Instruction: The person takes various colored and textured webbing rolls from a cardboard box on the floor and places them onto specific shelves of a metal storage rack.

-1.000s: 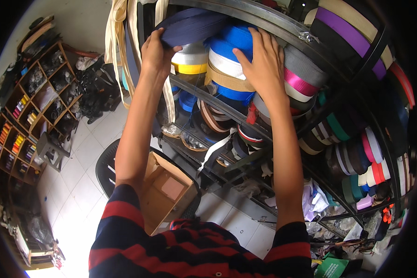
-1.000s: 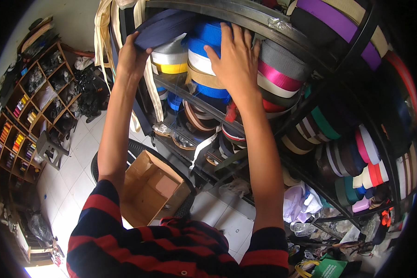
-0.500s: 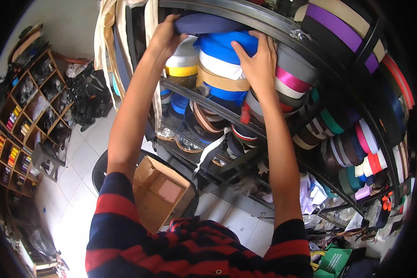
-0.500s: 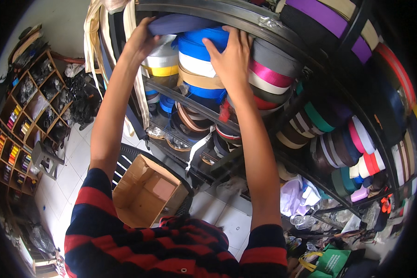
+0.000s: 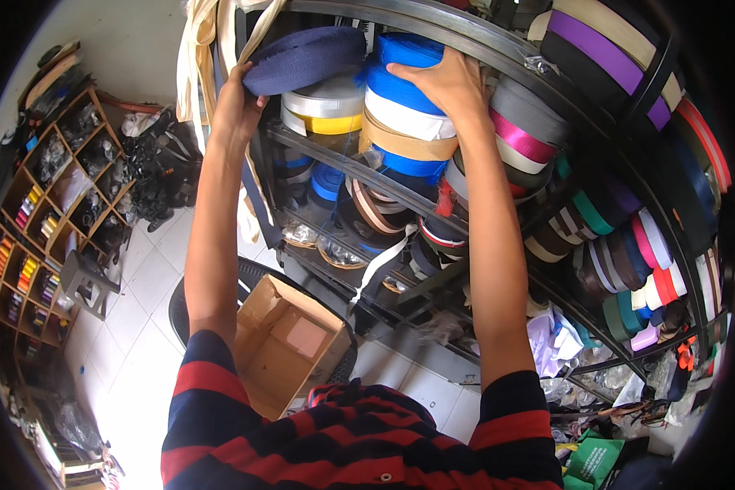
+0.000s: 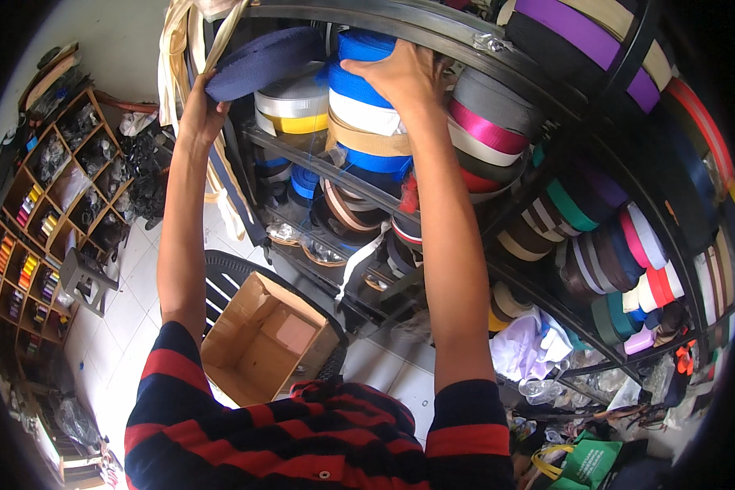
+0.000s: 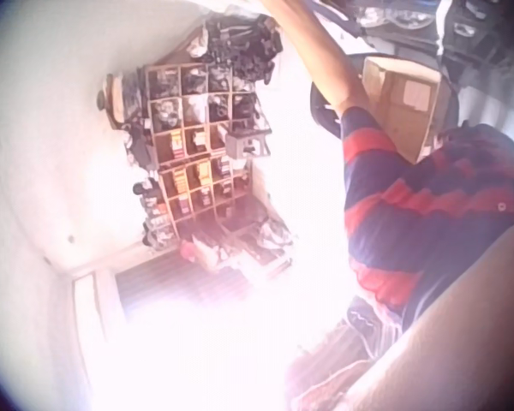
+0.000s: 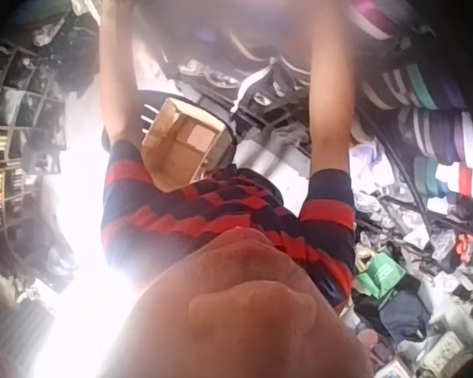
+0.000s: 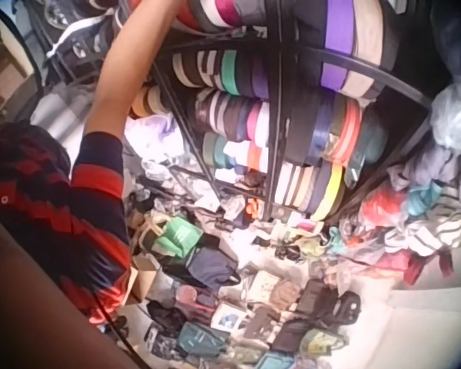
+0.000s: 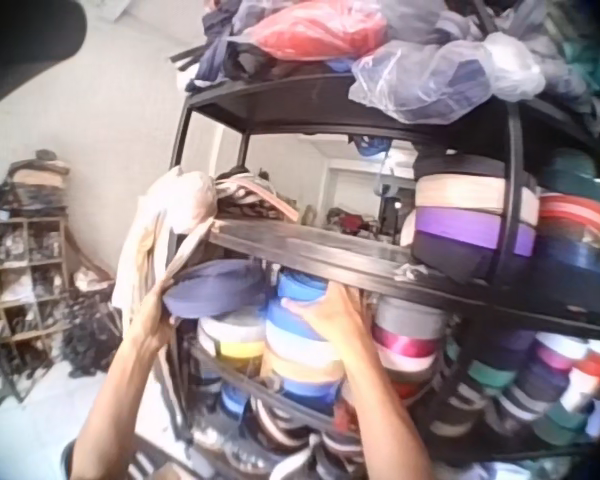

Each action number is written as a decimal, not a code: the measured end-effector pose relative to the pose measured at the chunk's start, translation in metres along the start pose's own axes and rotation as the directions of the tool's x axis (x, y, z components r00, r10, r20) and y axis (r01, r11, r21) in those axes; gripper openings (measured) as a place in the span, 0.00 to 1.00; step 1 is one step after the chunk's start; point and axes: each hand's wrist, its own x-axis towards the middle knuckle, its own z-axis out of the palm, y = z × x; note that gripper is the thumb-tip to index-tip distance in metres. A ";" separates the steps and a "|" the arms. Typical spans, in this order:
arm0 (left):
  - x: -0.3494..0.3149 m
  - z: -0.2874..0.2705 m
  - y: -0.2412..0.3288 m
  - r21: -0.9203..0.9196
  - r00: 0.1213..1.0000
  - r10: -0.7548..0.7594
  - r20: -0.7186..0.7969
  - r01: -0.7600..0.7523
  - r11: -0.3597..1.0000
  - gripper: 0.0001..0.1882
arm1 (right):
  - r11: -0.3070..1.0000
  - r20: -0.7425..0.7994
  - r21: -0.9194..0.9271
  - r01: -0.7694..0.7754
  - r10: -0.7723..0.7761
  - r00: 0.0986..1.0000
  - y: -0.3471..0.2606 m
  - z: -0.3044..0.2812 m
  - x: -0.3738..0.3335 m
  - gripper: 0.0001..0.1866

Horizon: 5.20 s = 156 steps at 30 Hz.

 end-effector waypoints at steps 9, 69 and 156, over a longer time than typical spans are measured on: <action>-0.013 0.007 0.004 0.041 1.000 -0.012 -0.015 0.013 0.999 0.09 | 0.997 -0.046 0.078 -0.008 0.012 0.999 -0.003 -0.003 0.006 0.40; 0.058 0.018 -0.006 0.164 0.993 0.013 0.114 -0.032 0.986 0.08 | 0.908 0.292 0.411 0.079 -0.213 0.932 0.027 0.012 0.057 0.41; 0.010 0.120 -0.068 0.332 0.975 0.152 0.160 -0.199 0.922 0.36 | 0.848 -0.311 0.499 0.177 -0.015 0.950 -0.012 -0.019 -0.112 0.32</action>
